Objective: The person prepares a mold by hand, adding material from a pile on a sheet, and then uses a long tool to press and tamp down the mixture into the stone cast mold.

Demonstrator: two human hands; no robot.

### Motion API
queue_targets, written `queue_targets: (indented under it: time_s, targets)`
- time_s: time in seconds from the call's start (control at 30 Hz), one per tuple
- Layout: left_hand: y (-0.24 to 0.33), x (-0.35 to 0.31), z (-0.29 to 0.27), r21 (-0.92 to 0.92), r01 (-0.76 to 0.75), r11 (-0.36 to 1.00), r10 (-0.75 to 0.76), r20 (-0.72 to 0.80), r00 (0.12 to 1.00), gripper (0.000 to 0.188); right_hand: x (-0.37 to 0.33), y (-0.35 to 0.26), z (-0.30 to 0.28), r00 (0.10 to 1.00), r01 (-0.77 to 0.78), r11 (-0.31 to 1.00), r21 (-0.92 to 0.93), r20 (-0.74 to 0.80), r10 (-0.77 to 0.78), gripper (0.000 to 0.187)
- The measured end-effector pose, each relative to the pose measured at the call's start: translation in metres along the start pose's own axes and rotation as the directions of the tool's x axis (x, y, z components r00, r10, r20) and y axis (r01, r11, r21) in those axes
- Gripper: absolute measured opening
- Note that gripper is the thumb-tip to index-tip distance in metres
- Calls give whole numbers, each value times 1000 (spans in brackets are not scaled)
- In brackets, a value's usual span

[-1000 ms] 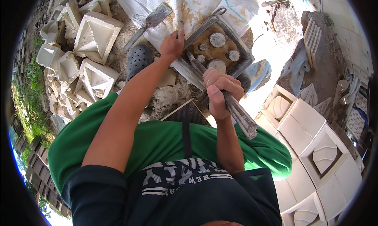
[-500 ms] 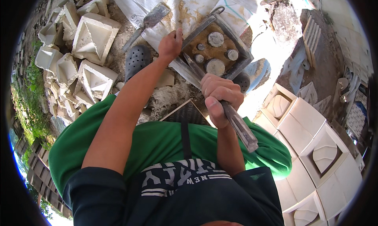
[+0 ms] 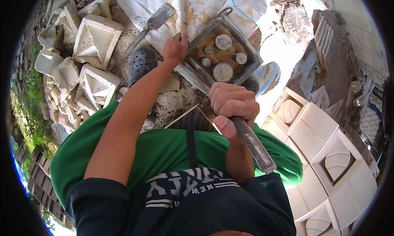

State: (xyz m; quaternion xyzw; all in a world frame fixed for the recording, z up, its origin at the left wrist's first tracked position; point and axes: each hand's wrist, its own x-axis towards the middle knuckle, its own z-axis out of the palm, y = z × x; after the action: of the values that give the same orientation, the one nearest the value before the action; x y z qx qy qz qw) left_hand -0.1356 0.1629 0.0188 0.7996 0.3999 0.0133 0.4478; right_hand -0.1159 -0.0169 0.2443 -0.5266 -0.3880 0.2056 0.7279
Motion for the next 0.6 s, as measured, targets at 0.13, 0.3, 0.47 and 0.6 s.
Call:
queue_targets:
  time_s: [0.13, 0.3, 0.47, 0.6]
  targets:
    - [9, -2, -1, 15, 50, 999, -51, 47, 998, 56, -1, 32, 2, 1000, -13, 999, -47, 7, 13, 28]
    - [4, -1, 0, 0, 43, 999, -43, 44, 998, 55, 3, 0, 10, 998, 58, 996, 73, 13, -59, 28]
    - [7, -2, 1, -51, 18, 999, -17, 23, 1000, 55, 3, 24, 10, 998, 31, 995, -90, 51, -26, 27]
    - [0, -1, -1, -16, 46, 999, -46, 40, 998, 54, -2, 13, 8, 997, 65, 994, -82, 37, -62, 25]
